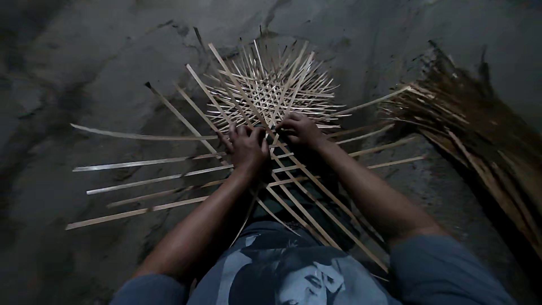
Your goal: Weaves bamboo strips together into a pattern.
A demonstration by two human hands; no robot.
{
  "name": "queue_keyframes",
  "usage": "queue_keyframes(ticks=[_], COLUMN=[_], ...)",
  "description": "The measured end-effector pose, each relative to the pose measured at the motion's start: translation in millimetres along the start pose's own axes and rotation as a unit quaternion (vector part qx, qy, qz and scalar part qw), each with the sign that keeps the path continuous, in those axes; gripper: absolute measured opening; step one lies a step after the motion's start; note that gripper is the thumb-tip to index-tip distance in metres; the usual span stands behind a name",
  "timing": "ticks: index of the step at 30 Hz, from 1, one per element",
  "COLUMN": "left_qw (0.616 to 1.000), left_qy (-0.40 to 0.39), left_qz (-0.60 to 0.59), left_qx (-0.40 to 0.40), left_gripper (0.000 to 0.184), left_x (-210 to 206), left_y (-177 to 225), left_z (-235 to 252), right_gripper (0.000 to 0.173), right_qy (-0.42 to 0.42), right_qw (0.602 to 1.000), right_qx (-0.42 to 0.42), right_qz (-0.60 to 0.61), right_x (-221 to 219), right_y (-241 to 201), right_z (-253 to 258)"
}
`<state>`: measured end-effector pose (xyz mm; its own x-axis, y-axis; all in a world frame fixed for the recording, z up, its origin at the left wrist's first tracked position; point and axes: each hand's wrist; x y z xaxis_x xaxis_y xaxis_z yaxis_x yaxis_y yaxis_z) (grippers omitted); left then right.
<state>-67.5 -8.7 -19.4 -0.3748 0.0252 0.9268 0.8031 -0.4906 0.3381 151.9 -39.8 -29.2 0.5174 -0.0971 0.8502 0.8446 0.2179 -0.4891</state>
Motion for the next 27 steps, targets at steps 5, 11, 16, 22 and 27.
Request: queue_keyframes(ticks=[5,11,16,22,27], left_qw=[1.000,0.999,0.998,0.999,1.000], left_qy=[0.010,0.023,0.026,-0.001,-0.011], left_qz=[0.004,0.029,0.041,0.036,-0.012], left_qx=[-0.001,-0.012,-0.029,-0.023,-0.009], left_gripper=[0.035,0.033,0.030,0.030,0.029], left_x=[-7.7,-16.2,-14.6,-9.7,25.4], left_y=[1.8,-1.1,-0.4,0.9,2.1], left_z=[-7.3,-10.4,-11.2,-8.2,13.6], right_gripper=[0.021,0.019,0.020,0.019,0.046], right_qy=[0.047,0.084,0.059,0.058,-0.083], right_qw=[0.999,0.996,0.997,0.998,0.980], right_qx=[-0.017,-0.004,-0.031,-0.023,-0.180], right_qz=[-0.020,0.005,0.027,0.027,-0.017], right_x=[-12.5,-20.4,-13.0,-15.3,8.2], right_y=[-15.5,-10.1,-18.2,-8.4,-20.2], right_z=[-12.7,-19.1,-20.3,-17.2,25.1])
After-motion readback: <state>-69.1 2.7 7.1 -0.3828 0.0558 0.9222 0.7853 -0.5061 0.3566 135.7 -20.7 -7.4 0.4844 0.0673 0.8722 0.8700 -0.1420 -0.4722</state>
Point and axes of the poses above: each hand's wrist, its own z-axis towards the middle knuckle, its own x-axis out of the back of the hand, y = z × x
